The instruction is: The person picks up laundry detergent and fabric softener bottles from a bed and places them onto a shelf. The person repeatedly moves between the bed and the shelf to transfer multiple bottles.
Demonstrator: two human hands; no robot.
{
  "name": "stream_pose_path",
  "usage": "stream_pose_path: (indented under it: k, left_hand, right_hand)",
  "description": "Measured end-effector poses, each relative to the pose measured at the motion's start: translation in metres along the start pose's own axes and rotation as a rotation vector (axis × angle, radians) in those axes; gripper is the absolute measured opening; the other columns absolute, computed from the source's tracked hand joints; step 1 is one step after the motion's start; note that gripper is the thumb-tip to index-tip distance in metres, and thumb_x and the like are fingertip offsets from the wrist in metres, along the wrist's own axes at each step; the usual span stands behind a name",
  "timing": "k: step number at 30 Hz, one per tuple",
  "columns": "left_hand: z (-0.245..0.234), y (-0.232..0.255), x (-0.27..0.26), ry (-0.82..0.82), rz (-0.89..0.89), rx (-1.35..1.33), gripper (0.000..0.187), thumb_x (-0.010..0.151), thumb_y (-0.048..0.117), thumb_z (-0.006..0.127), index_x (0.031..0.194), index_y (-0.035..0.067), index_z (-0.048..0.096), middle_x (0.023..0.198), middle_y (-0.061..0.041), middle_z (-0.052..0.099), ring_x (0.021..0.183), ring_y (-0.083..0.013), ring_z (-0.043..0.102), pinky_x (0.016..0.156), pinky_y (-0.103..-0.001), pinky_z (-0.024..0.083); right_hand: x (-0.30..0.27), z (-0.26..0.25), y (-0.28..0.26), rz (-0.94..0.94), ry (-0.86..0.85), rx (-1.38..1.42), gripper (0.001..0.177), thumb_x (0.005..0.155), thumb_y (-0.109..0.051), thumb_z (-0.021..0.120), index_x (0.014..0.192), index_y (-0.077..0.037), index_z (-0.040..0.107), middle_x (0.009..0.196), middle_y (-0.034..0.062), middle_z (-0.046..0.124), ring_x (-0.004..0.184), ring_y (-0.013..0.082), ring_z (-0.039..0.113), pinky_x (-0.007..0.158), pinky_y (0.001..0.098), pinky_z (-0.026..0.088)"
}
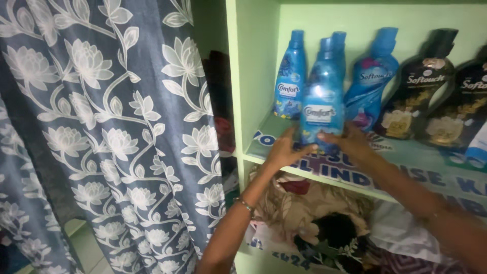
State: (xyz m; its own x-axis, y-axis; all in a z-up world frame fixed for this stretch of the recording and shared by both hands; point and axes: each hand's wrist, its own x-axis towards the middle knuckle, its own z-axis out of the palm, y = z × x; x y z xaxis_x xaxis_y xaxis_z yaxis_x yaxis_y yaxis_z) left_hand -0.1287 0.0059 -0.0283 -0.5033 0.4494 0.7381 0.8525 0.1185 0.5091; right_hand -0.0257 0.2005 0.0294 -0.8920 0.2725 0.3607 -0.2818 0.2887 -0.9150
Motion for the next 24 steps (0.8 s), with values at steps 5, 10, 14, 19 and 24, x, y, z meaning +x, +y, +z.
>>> stream_pose_path:
  k: [5, 10, 14, 19, 24]
  left_hand:
    - [0.009, -0.033, 0.017, 0.023, -0.098, -0.098, 0.113, 0.073, 0.056, 0.082, 0.15, -0.012, 0.036, 0.132, -0.033, 0.061, 0.122, -0.0447, 0.063, 0.103, -0.047, 0.052]
    - [0.02, -0.066, 0.022, 0.085, -0.065, 0.06, 0.119, 0.071, 0.046, 0.091, 0.151, -0.015, 0.026, 0.138, -0.037, 0.054, 0.13, -0.0501, 0.054, 0.111, -0.05, 0.044]
    - [0.026, -0.08, 0.023, 0.164, -0.14, 0.083, 0.124, 0.07, 0.044, 0.09, 0.153, -0.016, 0.021, 0.147, -0.039, 0.045, 0.137, -0.0513, 0.046, 0.116, -0.05, 0.039]
    - [0.029, -0.083, 0.024, 0.198, -0.176, 0.174, 0.133, 0.07, 0.042, 0.095, 0.153, -0.019, 0.011, 0.153, -0.046, 0.026, 0.144, -0.0583, 0.028, 0.12, -0.056, 0.026]
    - [0.027, -0.082, 0.024, 0.221, -0.277, 0.156, 0.135, 0.063, 0.039, 0.094, 0.154, -0.015, 0.01, 0.156, -0.044, 0.021, 0.145, -0.0577, 0.024, 0.121, -0.057, 0.025]
  right_hand:
    - [0.046, 0.035, 0.016, 0.067, -0.005, 0.153, 0.066, 0.074, -0.016, 0.083, 0.132, -0.008, 0.054, 0.122, 0.0122, 0.069, 0.106, 0.0243, 0.069, 0.085, 0.0436, 0.056]
    - [0.077, 0.051, 0.034, -0.042, -0.022, 0.165, 0.057, 0.082, -0.015, 0.082, 0.132, 0.0, 0.059, 0.123, 0.0162, 0.07, 0.108, 0.0249, 0.07, 0.091, 0.0385, 0.059]
    - [0.093, 0.064, 0.048, -0.009, 0.003, 0.055, 0.057, 0.084, -0.017, 0.08, 0.134, -0.002, 0.056, 0.122, 0.0132, 0.07, 0.108, 0.023, 0.069, 0.091, 0.0377, 0.059]
    - [0.116, 0.087, 0.064, -0.149, -0.101, 0.194, 0.056, 0.084, -0.018, 0.081, 0.132, 0.002, 0.059, 0.12, 0.0151, 0.071, 0.106, 0.0245, 0.07, 0.091, 0.0388, 0.059]
    - [0.132, 0.1, 0.076, -0.165, -0.063, 0.002, 0.058, 0.084, -0.025, 0.083, 0.132, 0.001, 0.061, 0.121, 0.0154, 0.072, 0.109, 0.0248, 0.07, 0.094, 0.0389, 0.058]
